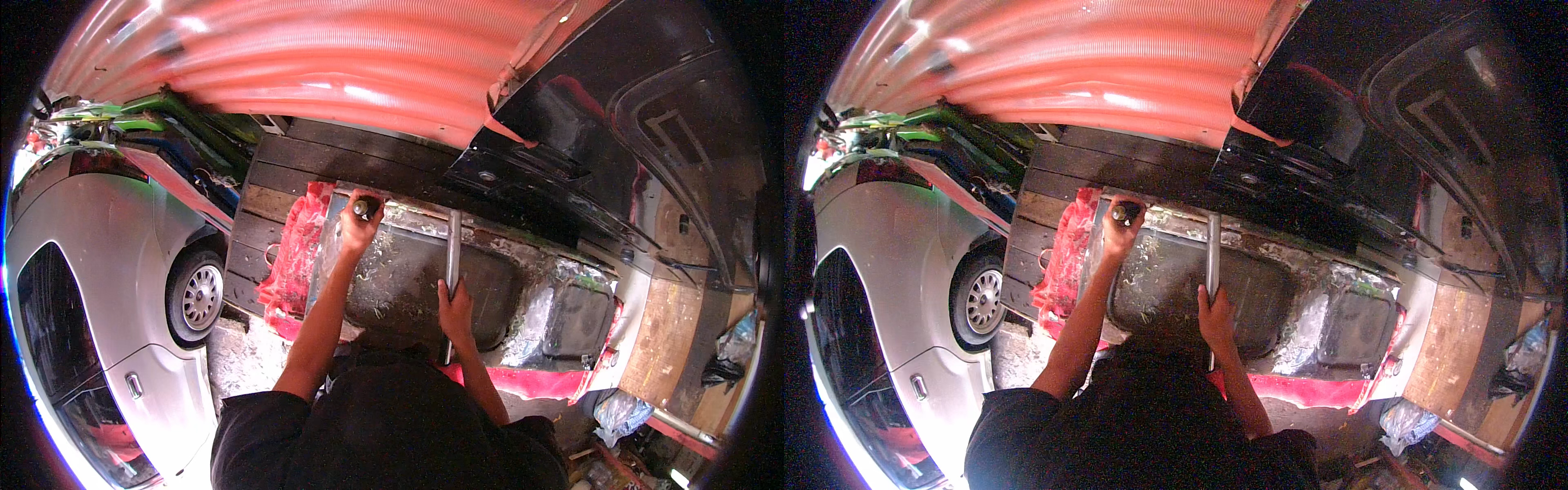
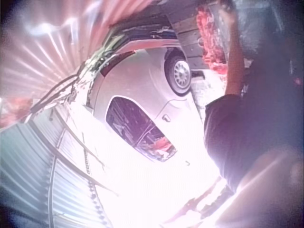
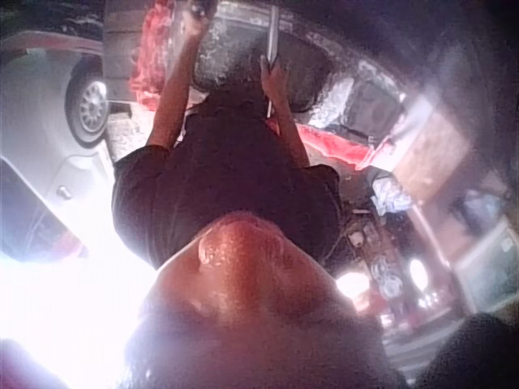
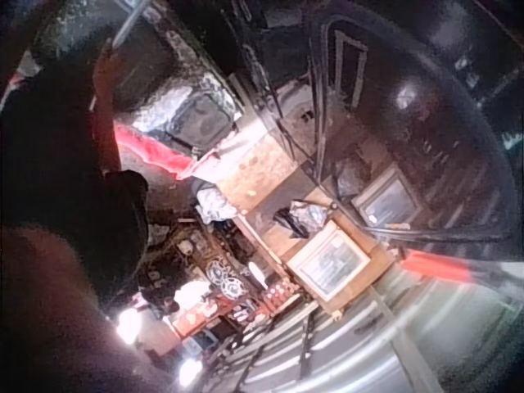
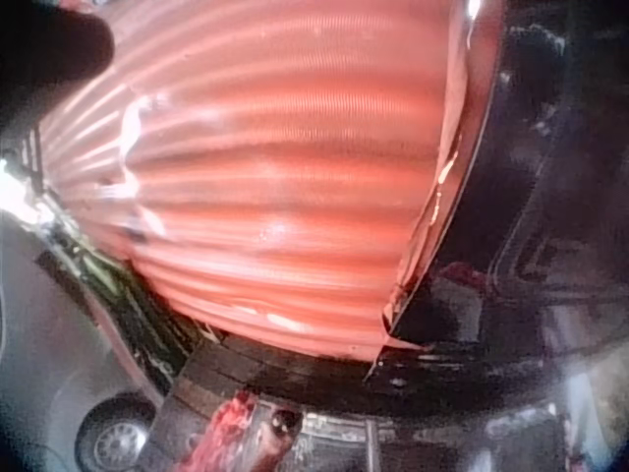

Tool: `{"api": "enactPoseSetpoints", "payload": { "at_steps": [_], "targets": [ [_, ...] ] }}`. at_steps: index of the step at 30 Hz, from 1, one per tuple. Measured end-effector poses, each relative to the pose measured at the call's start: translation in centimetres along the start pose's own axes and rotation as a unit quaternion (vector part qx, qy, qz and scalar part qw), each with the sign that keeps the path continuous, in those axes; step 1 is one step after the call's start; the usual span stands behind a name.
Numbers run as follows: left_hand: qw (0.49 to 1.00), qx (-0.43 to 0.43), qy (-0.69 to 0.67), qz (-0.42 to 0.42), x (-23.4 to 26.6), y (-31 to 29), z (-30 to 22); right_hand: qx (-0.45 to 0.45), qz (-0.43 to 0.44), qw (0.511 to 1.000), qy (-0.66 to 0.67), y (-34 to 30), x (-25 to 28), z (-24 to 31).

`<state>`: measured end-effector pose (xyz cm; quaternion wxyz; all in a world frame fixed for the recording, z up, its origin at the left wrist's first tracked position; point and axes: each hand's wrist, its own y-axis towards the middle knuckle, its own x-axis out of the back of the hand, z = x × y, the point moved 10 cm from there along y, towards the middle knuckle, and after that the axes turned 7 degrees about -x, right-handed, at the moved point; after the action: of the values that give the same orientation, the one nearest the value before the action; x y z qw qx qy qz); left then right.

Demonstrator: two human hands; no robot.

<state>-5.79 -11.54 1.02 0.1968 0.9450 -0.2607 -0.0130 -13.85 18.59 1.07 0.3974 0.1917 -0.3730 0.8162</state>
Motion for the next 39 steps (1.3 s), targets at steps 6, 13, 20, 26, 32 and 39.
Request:
{"api": "enactPoseSetpoints", "payload": {
  "at_steps": [6, 13, 20, 26, 32, 39],
  "targets": [
    [0.999, -0.006, 0.044, 0.030, 0.0, 0.0, -0.7, 0.015, 0.002, 1.000, 0.014, 0.1, -0.2, 0.4],
    [0.989, -0.034, 0.067, 0.127, -2.4, -0.7, -1.9, 0.078, -0.003, 0.997, -0.015, -0.7, -0.2, 5.4],
    [0.980, -0.073, 0.128, 0.135, -2.4, -2.1, -1.3, 0.225, 0.024, 0.974, 0.007, -4.9, 0.3, 13.6],
    [0.992, 0.003, 0.049, 0.115, -3.1, -1.7, -1.1, 0.246, -0.063, 0.958, -0.130, 2.6, -4.7, 6.2],
    [0.994, -0.012, 0.070, 0.086, -2.2, -1.5, -2.0, 0.261, -0.020, 0.965, -0.007, -1.8, 0.7, 13.4],
    [0.993, -0.046, 0.054, 0.091, -3.1, -1.2, -1.3, 0.344, -0.026, 0.933, -0.099, -1.3, -3.3, 9.6]
  ]
}}
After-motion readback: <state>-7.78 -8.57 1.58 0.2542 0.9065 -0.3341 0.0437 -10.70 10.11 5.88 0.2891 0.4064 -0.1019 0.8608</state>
